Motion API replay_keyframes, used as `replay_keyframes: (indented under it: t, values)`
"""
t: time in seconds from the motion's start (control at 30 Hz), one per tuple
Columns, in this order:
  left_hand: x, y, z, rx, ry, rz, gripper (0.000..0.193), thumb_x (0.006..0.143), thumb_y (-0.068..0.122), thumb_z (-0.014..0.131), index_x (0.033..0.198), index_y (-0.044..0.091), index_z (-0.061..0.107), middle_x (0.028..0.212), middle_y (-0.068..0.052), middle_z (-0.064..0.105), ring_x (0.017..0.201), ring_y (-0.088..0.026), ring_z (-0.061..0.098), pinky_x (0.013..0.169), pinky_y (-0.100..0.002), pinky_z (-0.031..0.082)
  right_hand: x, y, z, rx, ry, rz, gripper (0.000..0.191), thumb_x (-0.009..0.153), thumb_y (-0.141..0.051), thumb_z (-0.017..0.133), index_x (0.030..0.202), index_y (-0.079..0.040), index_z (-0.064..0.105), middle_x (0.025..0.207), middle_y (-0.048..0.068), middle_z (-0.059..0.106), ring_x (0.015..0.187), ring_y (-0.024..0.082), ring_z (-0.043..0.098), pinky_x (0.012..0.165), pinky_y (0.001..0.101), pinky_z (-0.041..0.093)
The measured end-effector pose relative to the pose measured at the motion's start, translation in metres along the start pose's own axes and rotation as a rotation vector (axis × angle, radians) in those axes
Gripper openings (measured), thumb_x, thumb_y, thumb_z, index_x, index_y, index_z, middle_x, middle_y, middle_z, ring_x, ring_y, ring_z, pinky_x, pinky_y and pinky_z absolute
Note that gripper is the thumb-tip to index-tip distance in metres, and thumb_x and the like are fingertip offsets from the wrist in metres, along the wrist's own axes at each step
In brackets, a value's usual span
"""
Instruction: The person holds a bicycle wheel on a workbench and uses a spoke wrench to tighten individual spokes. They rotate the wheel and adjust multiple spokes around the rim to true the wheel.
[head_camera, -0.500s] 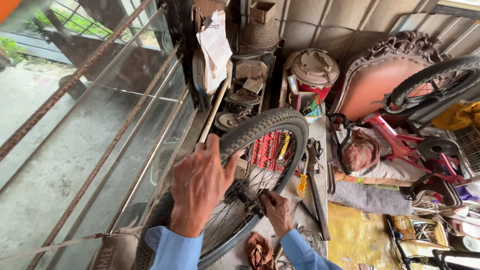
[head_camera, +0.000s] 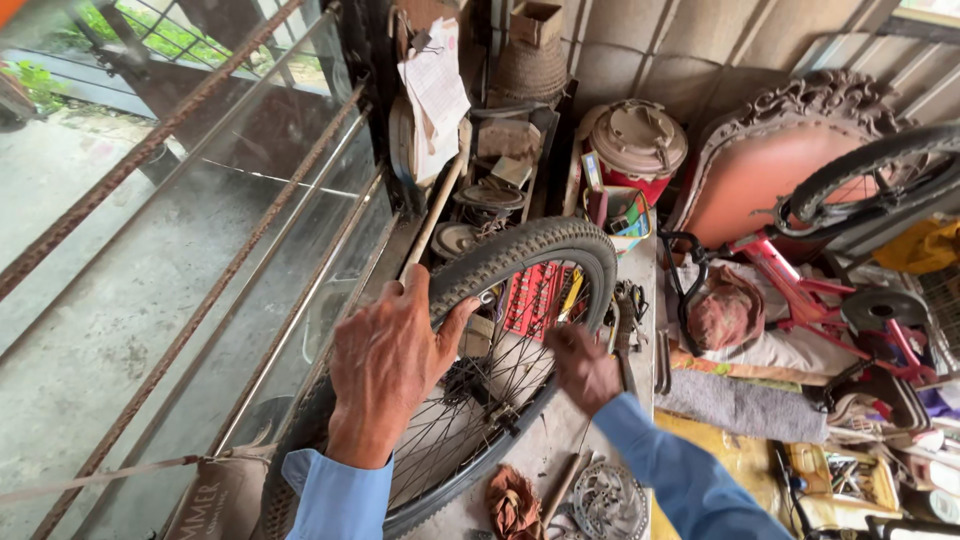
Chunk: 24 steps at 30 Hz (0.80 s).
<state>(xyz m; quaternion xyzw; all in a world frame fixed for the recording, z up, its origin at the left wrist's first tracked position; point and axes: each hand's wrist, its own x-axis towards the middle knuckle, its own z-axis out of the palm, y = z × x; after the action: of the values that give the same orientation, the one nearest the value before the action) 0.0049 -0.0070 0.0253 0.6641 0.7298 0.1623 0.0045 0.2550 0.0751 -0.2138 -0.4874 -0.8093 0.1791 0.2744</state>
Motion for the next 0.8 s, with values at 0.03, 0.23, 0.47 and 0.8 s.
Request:
replay_keyframes:
  t: [0.03,0.23,0.47,0.8]
  values:
    - [-0.001,-0.001,0.001,-0.001,0.015,0.006,0.058,0.095,0.063,0.055,0.101,0.006,0.061,0.07,-0.012,0.067,0.057,-0.028,0.072,0.046,-0.041,0.056,-0.004,-0.006,0.005,0.1,-0.19,0.128,0.02,0.1,-0.017,0.068,0.119,-0.018,0.074,0.092,0.001,0.074,0.063,0.014,0.068,0.047,0.025,0.057]
    - [-0.001,-0.004,0.001,-0.005,0.039,0.019,0.058,0.095,0.062,0.054,0.108,0.005,0.062,0.069,-0.011,0.068,0.054,-0.026,0.07,0.044,-0.039,0.054,-0.008,-0.002,-0.006,-0.203,-0.283,0.067,0.03,0.096,-0.012,0.063,0.124,-0.019,0.072,0.113,0.008,0.065,0.082,0.021,0.067,0.048,0.0287,0.057]
    - [-0.001,-0.003,0.006,-0.019,-0.016,0.007,0.064,0.096,0.062,0.052,0.118,0.002,0.062,0.066,-0.009,0.066,0.047,-0.021,0.068,0.039,-0.036,0.054,0.014,0.01,-0.023,-0.298,0.242,-0.294,0.033,0.098,0.0,0.063,0.123,-0.017,0.076,0.123,0.012,0.062,0.098,0.022,0.066,0.052,0.0253,0.06]
    - [-0.002,0.004,0.006,-0.024,0.005,0.015,0.054,0.097,0.061,0.054,0.103,0.007,0.061,0.069,-0.011,0.068,0.054,-0.025,0.071,0.044,-0.038,0.056,0.023,0.014,-0.036,-0.533,0.416,-0.404,0.027,0.091,-0.014,0.068,0.114,-0.027,0.076,0.105,0.013,0.067,0.083,0.024,0.059,0.051,0.0296,0.057]
